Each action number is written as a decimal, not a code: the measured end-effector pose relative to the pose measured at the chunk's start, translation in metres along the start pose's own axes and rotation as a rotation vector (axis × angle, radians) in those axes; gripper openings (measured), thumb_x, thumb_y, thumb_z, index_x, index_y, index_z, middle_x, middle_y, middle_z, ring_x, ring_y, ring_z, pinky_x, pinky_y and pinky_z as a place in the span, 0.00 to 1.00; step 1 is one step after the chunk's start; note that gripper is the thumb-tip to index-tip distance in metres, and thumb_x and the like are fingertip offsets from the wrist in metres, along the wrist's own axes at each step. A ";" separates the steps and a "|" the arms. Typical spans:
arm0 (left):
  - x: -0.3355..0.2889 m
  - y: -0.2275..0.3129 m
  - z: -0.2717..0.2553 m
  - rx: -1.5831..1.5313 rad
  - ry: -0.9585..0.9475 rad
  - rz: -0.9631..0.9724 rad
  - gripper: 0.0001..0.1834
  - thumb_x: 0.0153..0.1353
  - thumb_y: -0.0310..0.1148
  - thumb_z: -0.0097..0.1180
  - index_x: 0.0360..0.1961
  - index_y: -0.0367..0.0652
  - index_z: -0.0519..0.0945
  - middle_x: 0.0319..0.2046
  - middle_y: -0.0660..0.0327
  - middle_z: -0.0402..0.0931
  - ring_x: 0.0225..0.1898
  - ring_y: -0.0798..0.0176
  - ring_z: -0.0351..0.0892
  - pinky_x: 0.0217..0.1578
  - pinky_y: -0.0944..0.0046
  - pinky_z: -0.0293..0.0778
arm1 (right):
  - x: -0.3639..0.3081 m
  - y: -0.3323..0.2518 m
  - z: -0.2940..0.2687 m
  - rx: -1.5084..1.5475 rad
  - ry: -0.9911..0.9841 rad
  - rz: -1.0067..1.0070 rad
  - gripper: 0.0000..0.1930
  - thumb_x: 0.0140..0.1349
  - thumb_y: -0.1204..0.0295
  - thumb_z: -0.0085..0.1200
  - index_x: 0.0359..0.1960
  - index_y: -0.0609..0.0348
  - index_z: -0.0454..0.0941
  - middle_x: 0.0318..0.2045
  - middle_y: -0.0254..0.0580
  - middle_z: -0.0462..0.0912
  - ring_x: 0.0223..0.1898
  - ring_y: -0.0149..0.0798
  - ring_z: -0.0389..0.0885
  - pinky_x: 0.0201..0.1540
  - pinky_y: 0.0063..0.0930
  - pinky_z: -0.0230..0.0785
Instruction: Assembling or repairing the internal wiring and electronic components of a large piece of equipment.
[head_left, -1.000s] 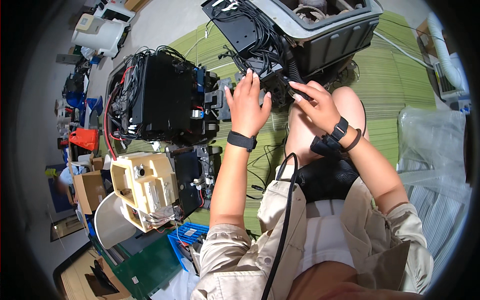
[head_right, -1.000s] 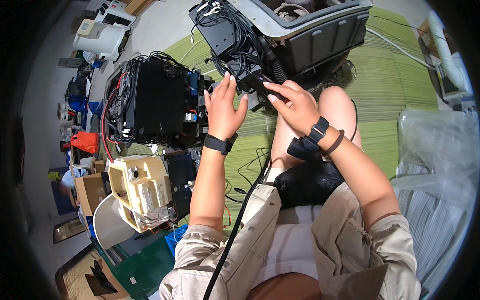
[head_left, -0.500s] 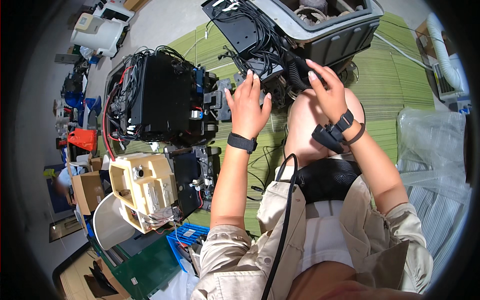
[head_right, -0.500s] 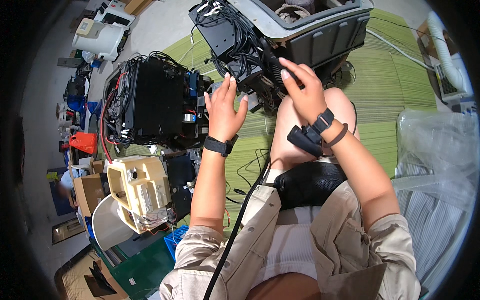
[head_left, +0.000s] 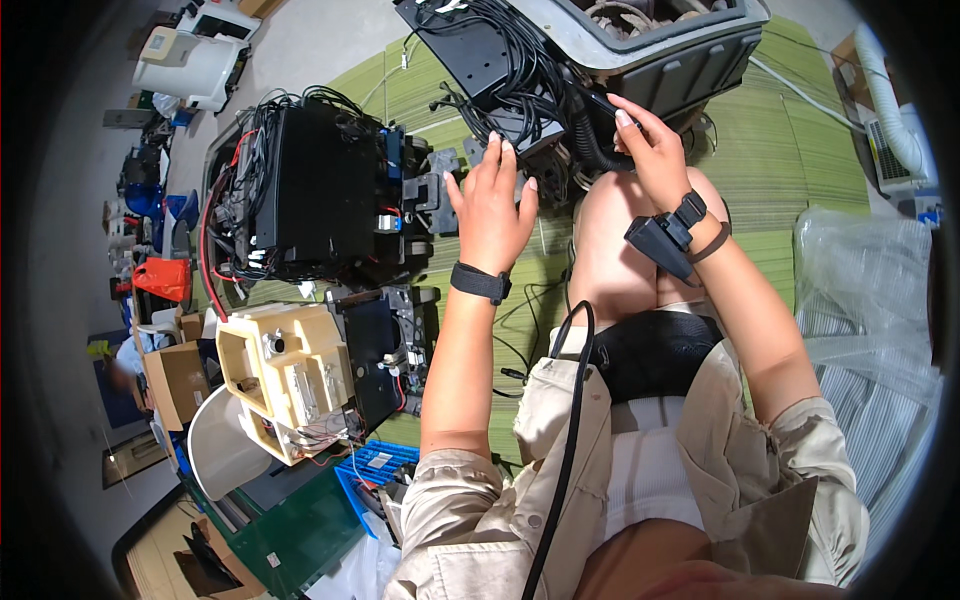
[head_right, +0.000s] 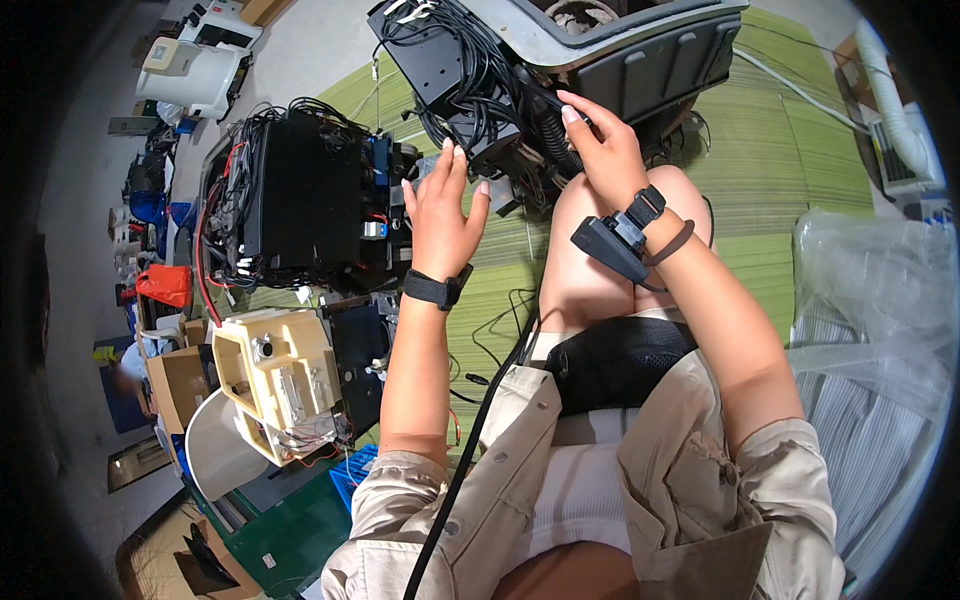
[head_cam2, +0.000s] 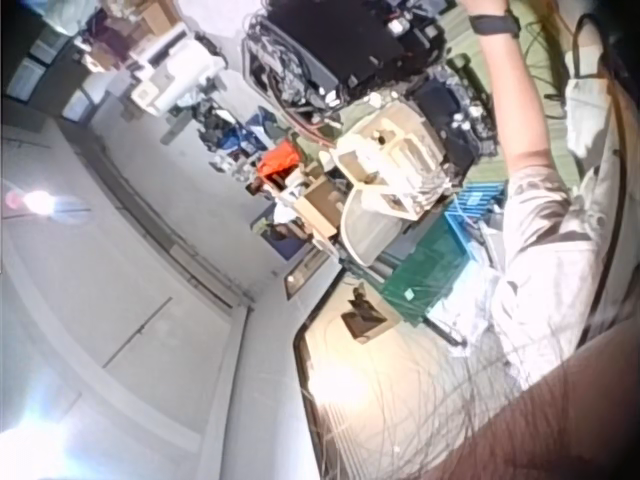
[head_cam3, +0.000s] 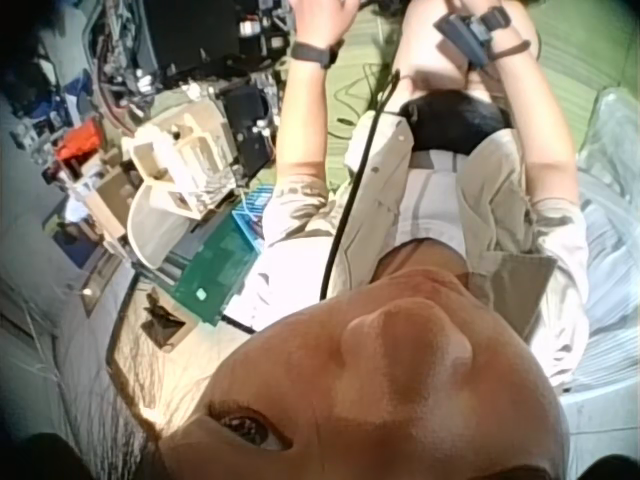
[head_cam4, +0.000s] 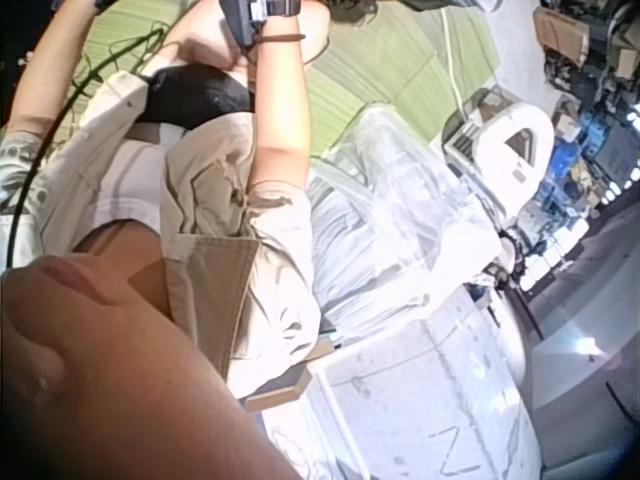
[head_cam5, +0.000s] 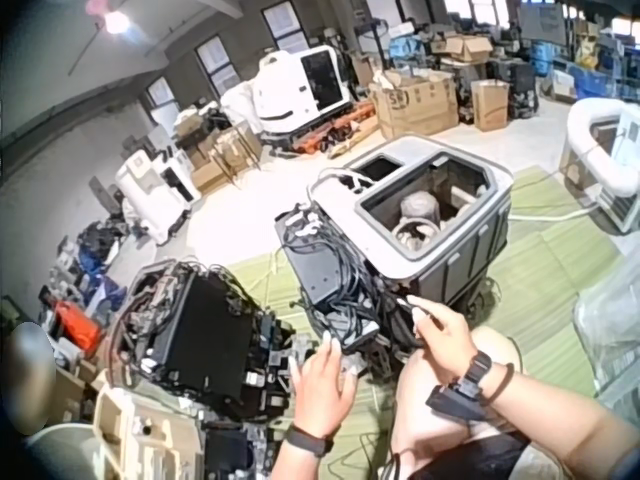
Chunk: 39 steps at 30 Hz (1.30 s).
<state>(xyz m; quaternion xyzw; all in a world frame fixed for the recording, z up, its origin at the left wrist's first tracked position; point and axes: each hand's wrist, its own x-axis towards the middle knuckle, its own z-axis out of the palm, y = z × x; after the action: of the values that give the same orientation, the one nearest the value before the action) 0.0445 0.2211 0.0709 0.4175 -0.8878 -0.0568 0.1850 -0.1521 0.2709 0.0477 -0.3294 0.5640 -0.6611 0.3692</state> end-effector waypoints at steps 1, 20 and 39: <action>0.000 0.000 0.000 0.001 -0.006 -0.003 0.25 0.52 0.36 0.51 0.51 0.40 0.67 0.55 0.57 0.61 0.51 0.55 0.64 0.55 0.38 0.44 | 0.000 0.000 0.000 -0.001 0.004 0.007 0.14 0.59 0.69 0.47 0.47 0.55 0.73 0.20 0.25 0.69 0.21 0.18 0.61 0.23 0.12 0.55; -0.001 -0.004 0.003 -0.036 -0.016 -0.016 0.24 0.53 0.35 0.50 0.52 0.43 0.67 0.56 0.60 0.60 0.51 0.57 0.64 0.55 0.39 0.42 | -0.010 0.007 -0.005 -0.143 0.010 0.073 0.15 0.60 0.67 0.45 0.48 0.56 0.71 0.20 0.24 0.66 0.22 0.19 0.61 0.25 0.12 0.55; -0.002 -0.007 0.006 -0.060 -0.034 -0.034 0.24 0.53 0.34 0.50 0.53 0.43 0.66 0.57 0.59 0.59 0.53 0.57 0.63 0.55 0.38 0.42 | -0.019 0.031 -0.006 -0.056 -0.045 0.093 0.15 0.58 0.71 0.47 0.47 0.58 0.69 0.21 0.29 0.72 0.19 0.19 0.66 0.21 0.14 0.61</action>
<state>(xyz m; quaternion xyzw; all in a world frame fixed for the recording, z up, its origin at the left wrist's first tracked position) 0.0481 0.2179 0.0636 0.4258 -0.8815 -0.0939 0.1813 -0.1440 0.2878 0.0162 -0.3276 0.5886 -0.6197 0.4028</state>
